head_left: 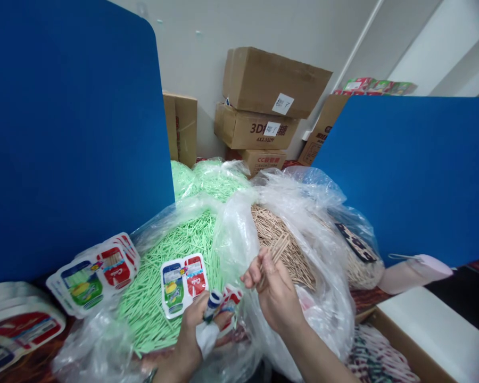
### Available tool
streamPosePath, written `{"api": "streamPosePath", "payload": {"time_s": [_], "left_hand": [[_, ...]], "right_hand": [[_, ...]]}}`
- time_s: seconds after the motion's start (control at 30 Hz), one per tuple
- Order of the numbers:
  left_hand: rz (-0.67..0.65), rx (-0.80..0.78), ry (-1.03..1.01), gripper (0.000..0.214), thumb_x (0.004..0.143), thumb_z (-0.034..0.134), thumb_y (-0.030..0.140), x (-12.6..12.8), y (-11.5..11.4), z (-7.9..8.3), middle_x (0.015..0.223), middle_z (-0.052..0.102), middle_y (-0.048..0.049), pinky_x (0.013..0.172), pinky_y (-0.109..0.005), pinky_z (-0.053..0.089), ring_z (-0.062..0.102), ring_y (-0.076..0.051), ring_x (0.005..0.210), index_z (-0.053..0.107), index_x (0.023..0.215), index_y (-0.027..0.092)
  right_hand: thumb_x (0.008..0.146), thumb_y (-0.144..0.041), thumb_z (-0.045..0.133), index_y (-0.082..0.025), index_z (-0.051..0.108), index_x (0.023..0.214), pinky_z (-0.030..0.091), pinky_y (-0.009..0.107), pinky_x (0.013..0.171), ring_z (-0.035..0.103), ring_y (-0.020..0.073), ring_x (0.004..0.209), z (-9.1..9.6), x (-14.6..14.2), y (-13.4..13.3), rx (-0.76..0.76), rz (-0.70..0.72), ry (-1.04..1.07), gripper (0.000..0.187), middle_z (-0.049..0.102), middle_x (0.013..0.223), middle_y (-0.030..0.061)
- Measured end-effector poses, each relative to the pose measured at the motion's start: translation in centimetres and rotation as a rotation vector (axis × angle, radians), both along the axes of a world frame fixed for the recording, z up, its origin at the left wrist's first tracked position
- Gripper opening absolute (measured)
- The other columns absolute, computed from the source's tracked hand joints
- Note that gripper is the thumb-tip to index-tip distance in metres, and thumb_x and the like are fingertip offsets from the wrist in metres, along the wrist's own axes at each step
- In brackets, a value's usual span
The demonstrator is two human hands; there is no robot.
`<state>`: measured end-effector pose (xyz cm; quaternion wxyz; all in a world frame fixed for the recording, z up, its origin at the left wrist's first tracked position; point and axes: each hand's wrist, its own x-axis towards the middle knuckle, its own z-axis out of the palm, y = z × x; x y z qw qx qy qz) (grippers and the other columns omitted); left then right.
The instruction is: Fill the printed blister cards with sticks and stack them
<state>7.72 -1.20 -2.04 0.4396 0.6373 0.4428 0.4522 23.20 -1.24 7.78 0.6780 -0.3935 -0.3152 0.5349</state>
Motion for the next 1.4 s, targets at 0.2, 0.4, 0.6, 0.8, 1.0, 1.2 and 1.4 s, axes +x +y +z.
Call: {"api": "streamPosePath", "payload": {"time_s": [0.2, 0.4, 0.6, 0.8, 1.0, 1.2, 1.4], "left_hand": [[-0.023, 0.325, 0.17, 0.014, 0.082, 0.065, 0.022, -0.2, -0.2, 1.0, 0.066, 0.058, -0.0009, 0.059, -0.024, 0.044, 0.055, -0.016, 0.061, 0.061, 0.07, 0.017], [-0.02, 0.387, 0.196, 0.011, 0.083, 0.063, 0.019, -0.3, -0.3, 1.1, 0.068, 0.058, -0.0016, 0.059, -0.025, 0.045, 0.055, -0.016, 0.063, 0.058, 0.074, 0.017], [-0.015, 0.461, 0.177, 0.01, 0.084, 0.061, 0.017, -0.4, -0.1, 0.8, 0.067, 0.056, -0.0013, 0.057, -0.025, 0.044, 0.054, -0.016, 0.062, 0.057, 0.075, 0.018], [-0.045, 0.478, 0.143, 0.008, 0.083, 0.062, 0.013, -0.6, 0.0, 0.8, 0.071, 0.059, -0.0026, 0.06, -0.025, 0.045, 0.056, -0.017, 0.065, 0.057, 0.079, 0.018], [-0.049, 0.425, 0.153, 0.008, 0.085, 0.06, 0.012, -0.6, -0.1, 0.8, 0.073, 0.057, -0.0027, 0.061, -0.025, 0.045, 0.056, -0.017, 0.067, 0.056, 0.08, 0.017], [-0.066, 0.428, 0.148, 0.008, 0.086, 0.058, 0.01, -0.9, 0.2, 0.4, 0.075, 0.057, -0.0037, 0.063, -0.027, 0.044, 0.056, -0.017, 0.07, 0.055, 0.081, 0.016], [-0.104, 0.3, 0.142, 0.008, 0.086, 0.061, 0.02, -0.8, 0.5, 0.7, 0.075, 0.059, -0.0042, 0.064, -0.028, 0.044, 0.057, -0.019, 0.071, 0.059, 0.079, 0.016]], "right_hand": [[0.096, -0.043, 0.044, -0.026, 0.048, 0.096, 0.042, 0.04, 0.093, 0.056, 0.011, 0.065, -0.8, -2.1, -0.4, 0.165, -0.032, -0.118, 0.018, 0.047, 0.068, -0.0068], [0.098, -0.039, 0.038, -0.026, 0.046, 0.094, 0.042, 0.036, 0.09, 0.053, 0.0125, 0.072, -1.9, -2.7, -0.7, 0.185, -0.032, -0.248, 0.016, 0.045, 0.07, -0.005], [0.098, -0.04, 0.037, -0.026, 0.044, 0.092, 0.045, 0.034, 0.076, 0.048, 0.0151, 0.069, -2.0, -2.8, -1.0, 0.185, 0.005, -0.401, 0.017, 0.043, 0.071, -0.0029], [0.099, -0.039, 0.034, -0.024, 0.049, 0.091, 0.039, 0.037, 0.095, 0.053, 0.0179, 0.096, -2.8, -2.8, -1.0, 0.135, -0.066, -0.517, 0.022, 0.054, 0.084, 0.0012], [0.097, -0.044, 0.034, -0.025, 0.049, 0.096, 0.031, 0.043, 0.104, 0.037, 0.023, 0.129, -3.6, -2.9, -1.8, 0.118, -0.106, -0.711, 0.024, 0.051, 0.127, 0.0069], [0.096, -0.039, 0.041, -0.024, 0.049, 0.115, 0.036, 0.041, 0.104, 0.042, 0.0233, 0.127, -3.5, -1.6, -1.7, 0.067, 0.074, -0.839, 0.025, 0.047, 0.136, 0.0087], [0.098, -0.036, 0.035, -0.027, 0.021, 0.146, 0.04, 0.045, 0.103, 0.045, 0.0239, 0.128, -2.9, -0.4, -1.2, 0.246, 0.044, -0.903, 0.05, 0.046, 0.141, 0.0108]]}}
